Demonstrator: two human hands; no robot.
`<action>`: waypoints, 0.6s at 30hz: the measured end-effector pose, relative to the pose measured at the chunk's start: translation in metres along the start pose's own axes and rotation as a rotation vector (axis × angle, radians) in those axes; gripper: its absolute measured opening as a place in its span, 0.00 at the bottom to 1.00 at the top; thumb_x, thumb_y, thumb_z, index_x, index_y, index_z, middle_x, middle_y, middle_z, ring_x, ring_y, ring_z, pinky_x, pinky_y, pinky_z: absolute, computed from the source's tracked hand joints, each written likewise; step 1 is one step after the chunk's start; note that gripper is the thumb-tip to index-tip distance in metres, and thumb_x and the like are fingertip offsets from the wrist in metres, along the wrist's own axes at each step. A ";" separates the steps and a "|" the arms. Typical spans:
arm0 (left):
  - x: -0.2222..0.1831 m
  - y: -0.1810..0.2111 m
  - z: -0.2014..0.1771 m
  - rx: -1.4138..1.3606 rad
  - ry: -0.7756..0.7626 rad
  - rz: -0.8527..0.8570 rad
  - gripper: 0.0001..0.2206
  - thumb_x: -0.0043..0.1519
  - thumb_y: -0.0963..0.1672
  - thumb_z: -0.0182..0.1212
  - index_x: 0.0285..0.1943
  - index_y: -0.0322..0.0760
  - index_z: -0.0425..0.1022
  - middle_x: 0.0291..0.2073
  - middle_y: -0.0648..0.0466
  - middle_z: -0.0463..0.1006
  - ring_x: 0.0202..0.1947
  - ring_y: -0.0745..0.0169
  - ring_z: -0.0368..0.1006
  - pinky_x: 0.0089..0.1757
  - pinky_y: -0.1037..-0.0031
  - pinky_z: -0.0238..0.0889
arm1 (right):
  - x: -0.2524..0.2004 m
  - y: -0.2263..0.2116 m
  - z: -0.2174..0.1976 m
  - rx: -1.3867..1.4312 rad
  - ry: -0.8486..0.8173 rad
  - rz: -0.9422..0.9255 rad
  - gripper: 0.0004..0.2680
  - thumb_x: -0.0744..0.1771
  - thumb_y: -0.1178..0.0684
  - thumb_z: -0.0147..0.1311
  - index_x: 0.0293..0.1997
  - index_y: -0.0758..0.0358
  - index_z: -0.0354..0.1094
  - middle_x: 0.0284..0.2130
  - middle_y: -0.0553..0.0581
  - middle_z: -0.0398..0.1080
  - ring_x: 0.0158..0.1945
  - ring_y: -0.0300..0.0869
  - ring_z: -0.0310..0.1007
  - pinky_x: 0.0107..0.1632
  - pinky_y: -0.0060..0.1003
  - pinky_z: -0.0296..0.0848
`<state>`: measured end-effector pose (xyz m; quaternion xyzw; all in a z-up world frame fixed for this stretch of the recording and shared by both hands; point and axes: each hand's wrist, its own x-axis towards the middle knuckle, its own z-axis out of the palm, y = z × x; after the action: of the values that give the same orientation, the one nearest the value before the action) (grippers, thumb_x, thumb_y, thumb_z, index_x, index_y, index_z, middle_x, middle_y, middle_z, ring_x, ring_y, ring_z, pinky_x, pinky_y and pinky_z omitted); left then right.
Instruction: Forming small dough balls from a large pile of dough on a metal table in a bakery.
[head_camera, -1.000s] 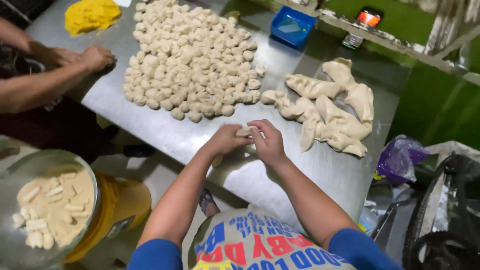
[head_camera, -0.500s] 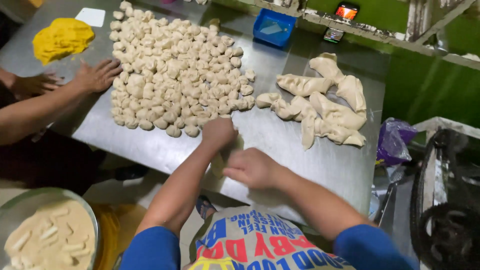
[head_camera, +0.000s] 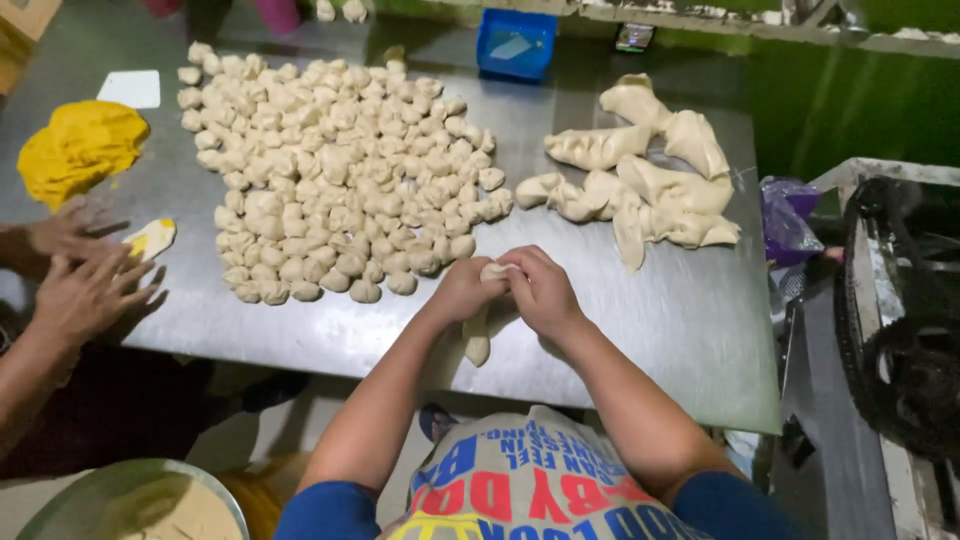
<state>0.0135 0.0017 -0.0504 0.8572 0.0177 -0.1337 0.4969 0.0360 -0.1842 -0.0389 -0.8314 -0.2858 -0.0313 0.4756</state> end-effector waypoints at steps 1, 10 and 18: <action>0.003 0.005 0.009 0.001 -0.005 -0.001 0.22 0.55 0.51 0.64 0.54 0.36 0.79 0.40 0.38 0.81 0.49 0.33 0.77 0.49 0.50 0.69 | 0.000 0.005 0.000 0.001 0.001 0.005 0.08 0.69 0.56 0.51 0.51 0.53 0.75 0.44 0.49 0.75 0.52 0.45 0.77 0.55 0.38 0.75; 0.034 0.028 0.060 0.633 0.173 -0.043 0.22 0.58 0.52 0.42 0.29 0.40 0.82 0.21 0.49 0.81 0.28 0.41 0.81 0.34 0.58 0.73 | 0.020 -0.009 -0.053 -0.479 -0.508 0.218 0.29 0.72 0.27 0.25 0.41 0.60 0.73 0.34 0.64 0.76 0.46 0.60 0.78 0.50 0.55 0.73; -0.042 0.145 0.001 0.343 0.127 -0.434 0.39 0.59 0.62 0.55 0.60 0.22 0.73 0.52 0.26 0.78 0.58 0.26 0.73 0.56 0.44 0.64 | 0.072 -0.001 -0.101 0.189 0.493 -0.558 0.13 0.73 0.49 0.37 0.54 0.68 0.66 0.45 0.63 0.70 0.52 0.54 0.70 0.64 0.49 0.63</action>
<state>-0.0032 -0.0679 0.0825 0.9116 0.2089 -0.1840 0.3024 0.1179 -0.2332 0.0401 -0.6414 -0.3799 -0.3321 0.5779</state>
